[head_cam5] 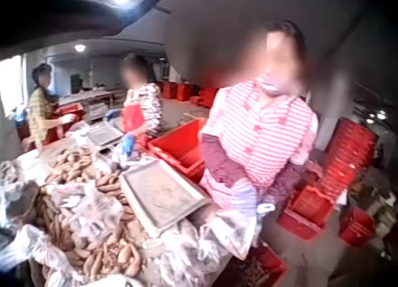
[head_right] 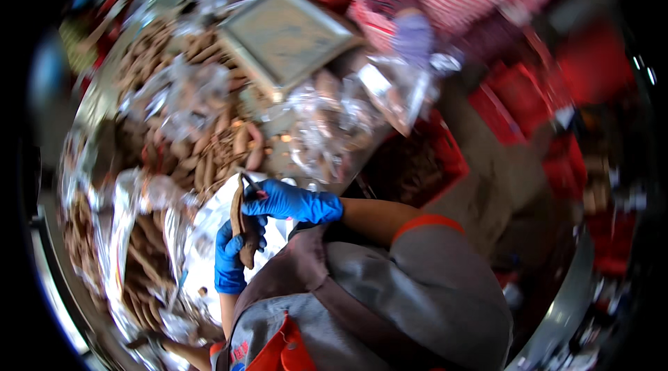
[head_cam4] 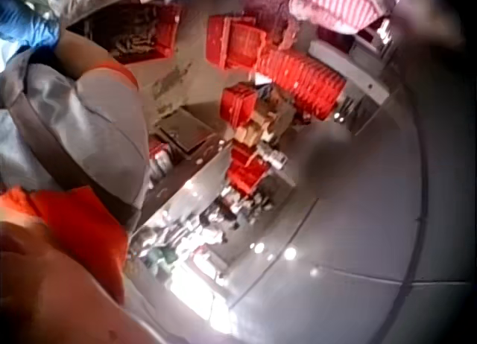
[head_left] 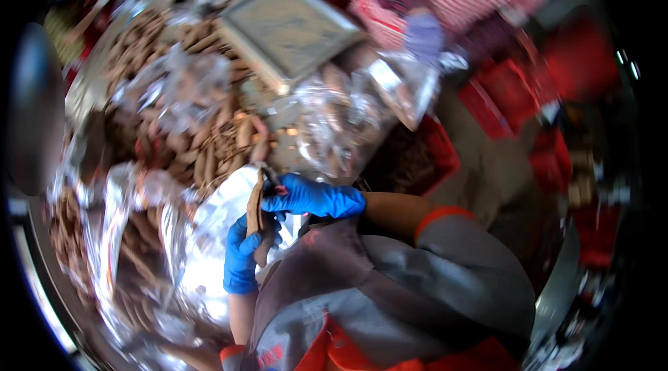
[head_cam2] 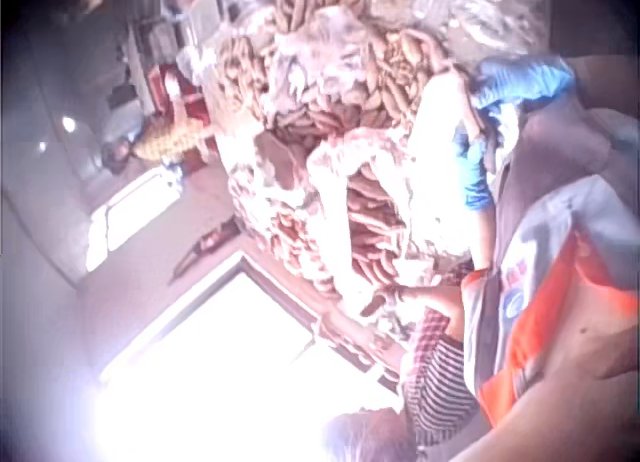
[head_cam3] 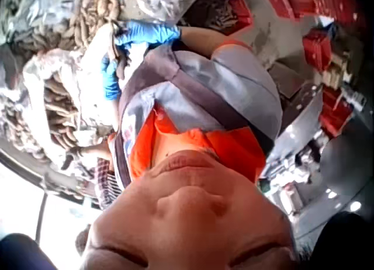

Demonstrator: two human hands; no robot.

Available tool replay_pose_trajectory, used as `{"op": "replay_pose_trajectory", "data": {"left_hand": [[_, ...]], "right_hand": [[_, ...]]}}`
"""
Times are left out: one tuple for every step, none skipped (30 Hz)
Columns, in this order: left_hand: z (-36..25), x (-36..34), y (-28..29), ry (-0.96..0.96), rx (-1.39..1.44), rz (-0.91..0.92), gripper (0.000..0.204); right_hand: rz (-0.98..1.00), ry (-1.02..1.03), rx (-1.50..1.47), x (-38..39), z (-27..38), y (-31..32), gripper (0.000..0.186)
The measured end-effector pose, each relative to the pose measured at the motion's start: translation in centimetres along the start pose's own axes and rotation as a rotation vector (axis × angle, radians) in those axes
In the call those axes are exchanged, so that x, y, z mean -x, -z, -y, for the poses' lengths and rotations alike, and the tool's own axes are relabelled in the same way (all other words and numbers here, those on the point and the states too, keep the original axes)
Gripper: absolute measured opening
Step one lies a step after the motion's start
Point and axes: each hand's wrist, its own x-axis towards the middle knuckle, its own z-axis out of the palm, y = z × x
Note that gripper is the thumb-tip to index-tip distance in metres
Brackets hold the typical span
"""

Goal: The person sorts sweet potatoes by picking them from a large pile on a table, placing them into plastic bags, and then assists in moving a large heavy sack of potatoes onto the table.

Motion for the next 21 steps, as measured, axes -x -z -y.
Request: {"op": "replay_pose_trajectory", "data": {"left_hand": [[0.4,-0.7,-0.8,0.055,-0.014,0.065,0.059],[0.9,-1.3,-1.6,0.122,-0.062,0.110,0.058],[1.6,-1.8,-2.2,0.174,-0.109,0.132,0.057],[1.7,-2.6,-3.6,0.195,-0.144,0.158,0.051],[1.6,-2.9,-5.8,0.265,-0.087,0.157,0.049],[2.3,-3.7,-6.6,0.257,-0.195,0.204,0.048],[3.3,-4.5,-6.9,0.235,-0.293,0.243,0.046],[3.8,-5.2,-7.4,0.208,-0.341,0.289,0.044],[4.5,-5.9,-7.0,0.172,-0.407,0.323,0.039],[4.3,-6.2,-7.2,0.148,-0.410,0.312,0.037],[3.9,-6.4,-7.5,0.122,-0.410,0.298,0.035],[3.7,-6.5,-7.5,0.125,-0.406,0.302,0.034],[3.3,-6.6,-7.3,0.126,-0.404,0.304,0.033],[2.9,-6.6,-6.9,0.120,-0.400,0.287,0.032],[2.7,-6.4,-6.7,0.128,-0.361,0.264,0.030],[2.6,-6.0,-6.1,0.133,-0.371,0.255,0.030],[2.6,-5.8,-5.4,0.133,-0.392,0.234,0.030],[3.2,-5.7,-4.6,0.099,-0.445,0.245,0.030],[3.9,-5.8,-4.3,0.075,-0.503,0.258,0.030],[3.4,-5.7,-4.7,0.053,-0.501,0.251,0.030],[3.0,-5.8,-4.8,0.028,-0.494,0.254,0.029]], "right_hand": [[-0.043,-0.098,0.106,1.9,1.2,0.4,0.020],[-0.072,-0.048,-0.059,3.6,0.9,1.0,0.022],[-0.074,0.002,-0.218,4.8,0.4,1.3,0.023],[-0.154,-0.017,-0.168,6.4,0.3,1.9,0.025],[-0.233,-0.124,-0.136,7.6,-2.0,4.0,0.024],[-0.299,-0.073,-0.133,9.5,-2.3,4.7,0.023],[-0.356,-0.032,-0.118,11.4,-2.4,5.3,0.022],[-0.480,0.030,-0.137,13.5,-2.8,5.8,0.022],[-0.576,0.082,-0.152,15.2,-3.2,6.4,0.022],[-0.646,0.111,-0.143,17.0,-3.2,7.6,0.024],[-0.714,0.137,-0.130,19.0,-3.0,9.0,0.026],[-0.890,0.200,-0.026,20.6,-4.0,10.9,0.029],[-1.059,0.268,0.082,22.3,-5.1,12.9,0.033],[-1.154,0.122,-0.093,24.4,-5.0,14.3,0.035],[-1.370,0.057,-0.076,25.6,-5.7,15.9,0.034],[-1.439,0.089,-0.065,26.7,-6.6,16.3,0.026],[-1.455,0.081,-0.063,27.8,-8.3,17.9,0.028],[-1.414,0.053,-0.093,29.2,-11.3,19.6,0.029],[-1.345,0.020,-0.148,30.7,-15.2,21.8,0.031],[-1.256,-0.013,-0.217,31.6,-18.8,23.6,0.034],[-1.156,-0.046,-0.282,31.9,-21.1,25.0,0.037]]}}
